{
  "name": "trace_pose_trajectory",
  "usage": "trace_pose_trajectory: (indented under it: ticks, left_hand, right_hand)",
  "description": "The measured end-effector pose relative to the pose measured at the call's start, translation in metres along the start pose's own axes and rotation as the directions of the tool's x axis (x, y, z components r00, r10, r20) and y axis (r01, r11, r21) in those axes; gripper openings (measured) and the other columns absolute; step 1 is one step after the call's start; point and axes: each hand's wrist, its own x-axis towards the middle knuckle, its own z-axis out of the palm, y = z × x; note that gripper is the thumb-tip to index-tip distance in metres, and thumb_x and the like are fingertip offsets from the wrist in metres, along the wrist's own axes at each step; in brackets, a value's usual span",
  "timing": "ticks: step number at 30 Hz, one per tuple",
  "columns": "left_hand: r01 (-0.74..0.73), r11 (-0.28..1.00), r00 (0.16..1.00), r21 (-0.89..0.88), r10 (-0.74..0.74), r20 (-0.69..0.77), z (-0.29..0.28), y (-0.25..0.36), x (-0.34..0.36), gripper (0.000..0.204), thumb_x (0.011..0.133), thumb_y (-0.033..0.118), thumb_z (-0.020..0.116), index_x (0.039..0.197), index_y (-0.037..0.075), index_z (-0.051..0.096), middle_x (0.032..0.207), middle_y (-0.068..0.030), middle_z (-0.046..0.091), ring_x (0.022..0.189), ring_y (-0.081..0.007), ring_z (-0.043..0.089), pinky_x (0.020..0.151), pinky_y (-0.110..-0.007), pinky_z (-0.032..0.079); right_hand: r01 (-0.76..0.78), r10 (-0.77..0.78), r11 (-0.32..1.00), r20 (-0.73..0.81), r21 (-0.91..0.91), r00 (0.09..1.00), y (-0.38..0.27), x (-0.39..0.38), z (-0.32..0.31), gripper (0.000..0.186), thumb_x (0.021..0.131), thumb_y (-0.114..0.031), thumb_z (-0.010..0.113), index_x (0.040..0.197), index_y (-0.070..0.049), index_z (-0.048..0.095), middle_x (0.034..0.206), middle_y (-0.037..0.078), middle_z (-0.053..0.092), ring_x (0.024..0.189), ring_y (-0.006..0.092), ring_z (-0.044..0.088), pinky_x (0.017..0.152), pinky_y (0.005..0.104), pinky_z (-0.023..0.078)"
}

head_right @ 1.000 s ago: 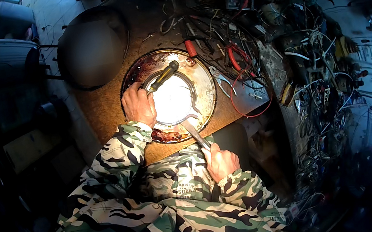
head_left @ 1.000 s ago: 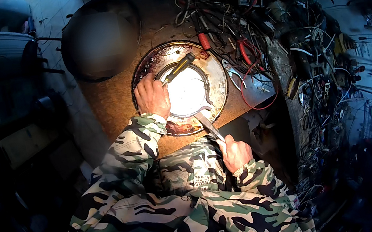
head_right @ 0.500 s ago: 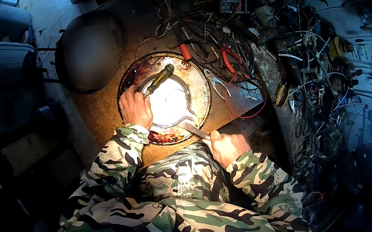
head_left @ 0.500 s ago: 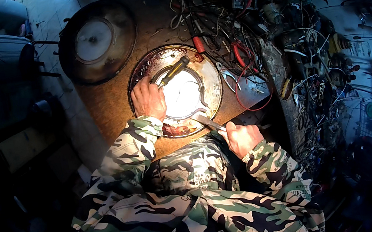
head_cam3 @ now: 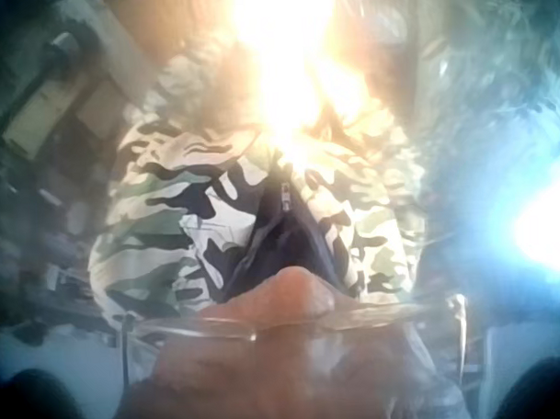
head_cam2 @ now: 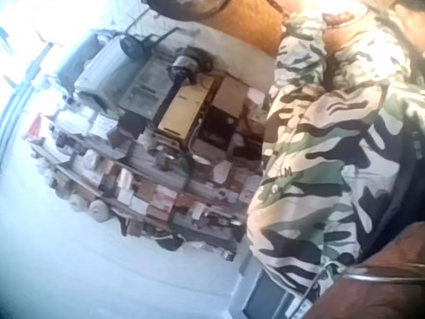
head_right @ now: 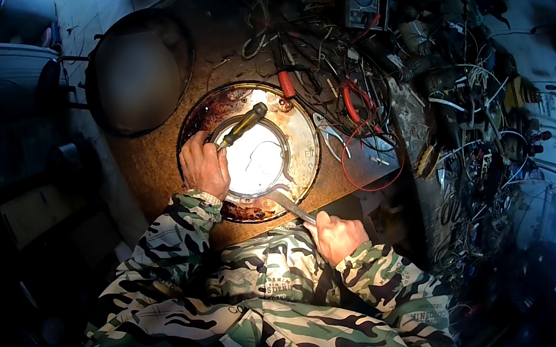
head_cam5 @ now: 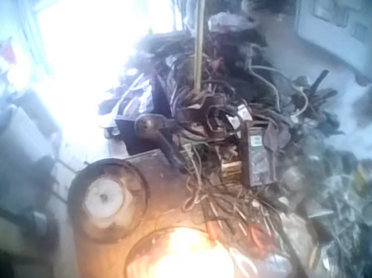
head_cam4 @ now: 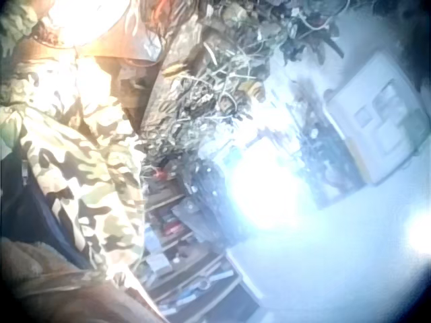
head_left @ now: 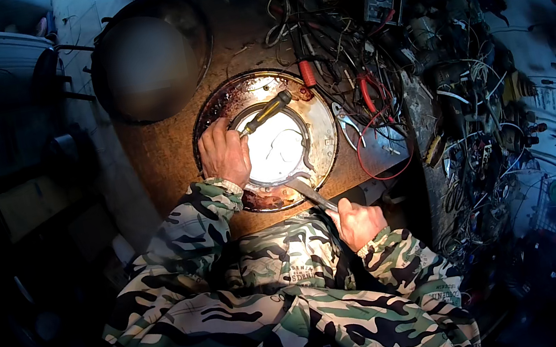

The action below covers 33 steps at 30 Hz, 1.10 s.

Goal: The person places a speaker on a workbench and uses pliers to manipulate the internal components. They repeatedly adjust and reposition parts within the speaker cone area while holding the unit steady.

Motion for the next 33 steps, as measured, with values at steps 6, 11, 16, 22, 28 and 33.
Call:
trace_pose_trajectory:
  ticks: [6,11,16,22,28,33]
  left_hand:
    - [-0.014,1.000,1.000,-0.009,0.014,-0.005,0.000,0.002,0.001,0.024,0.089,0.014,0.066,0.103,-0.001,0.055,0.132,-0.0262,0.052,0.119,-0.0441,0.049,0.102,-0.055,0.037]
    - [0.009,1.000,1.000,0.001,-0.009,0.006,0.001,0.001,0.001,0.024,0.091,0.015,0.065,0.105,-0.002,0.055,0.133,-0.0265,0.052,0.120,-0.0447,0.048,0.103,-0.056,0.038]
    - [0.019,1.000,1.000,0.024,-0.020,0.022,-0.004,-0.002,-0.002,0.027,0.090,0.019,0.068,0.104,-0.002,0.059,0.135,-0.0238,0.053,0.123,-0.0415,0.048,0.103,-0.053,0.038]
    - [0.003,0.999,1.000,-0.048,-0.001,0.027,-0.002,-0.002,0.001,0.024,0.089,0.017,0.070,0.103,-0.001,0.062,0.135,-0.0221,0.053,0.124,-0.0411,0.047,0.104,-0.053,0.039]
    - [0.047,0.990,0.995,-0.134,-0.035,0.089,-0.011,-0.006,0.003,0.024,0.091,0.014,0.068,0.105,-0.005,0.063,0.134,-0.0245,0.051,0.124,-0.0434,0.045,0.105,-0.053,0.040]
    - [0.179,0.854,0.983,-0.489,-0.171,0.061,-0.028,-0.011,0.005,0.017,0.091,0.014,0.069,0.097,-0.003,0.068,0.125,-0.0216,0.059,0.117,-0.0364,0.054,0.100,-0.046,0.044]
  right_hand:
    - [-0.176,0.169,0.978,0.067,0.114,0.983,-0.030,-0.007,-0.006,0.038,0.099,-0.032,0.064,0.077,-0.004,0.054,0.059,0.023,0.062,0.056,0.0424,0.066,0.049,0.0506,0.052]
    - [-0.091,0.086,0.986,0.045,0.139,0.995,-0.012,-0.003,0.002,0.037,0.099,-0.031,0.064,0.077,-0.003,0.054,0.061,0.022,0.063,0.058,0.0437,0.065,0.050,0.0512,0.050]
    - [0.020,-0.021,0.999,0.046,0.028,0.999,-0.004,0.010,-0.024,0.037,0.100,-0.033,0.062,0.078,-0.004,0.056,0.060,0.021,0.064,0.057,0.0407,0.067,0.050,0.0495,0.052]
    - [-0.058,0.057,0.995,0.006,0.079,0.998,-0.019,-0.003,-0.018,0.036,0.099,-0.032,0.062,0.080,-0.002,0.056,0.061,0.022,0.064,0.057,0.0415,0.067,0.050,0.0494,0.052]
    - [-0.050,0.045,0.997,0.081,0.061,0.996,-0.007,0.004,-0.014,0.032,0.097,-0.031,0.063,0.084,-0.002,0.058,0.063,0.025,0.064,0.061,0.0465,0.066,0.055,0.0539,0.053]
    - [-0.075,0.071,0.996,0.089,0.042,0.994,-0.013,0.004,-0.023,0.033,0.097,-0.033,0.064,0.085,-0.003,0.060,0.064,0.026,0.064,0.063,0.0474,0.067,0.057,0.0546,0.053]
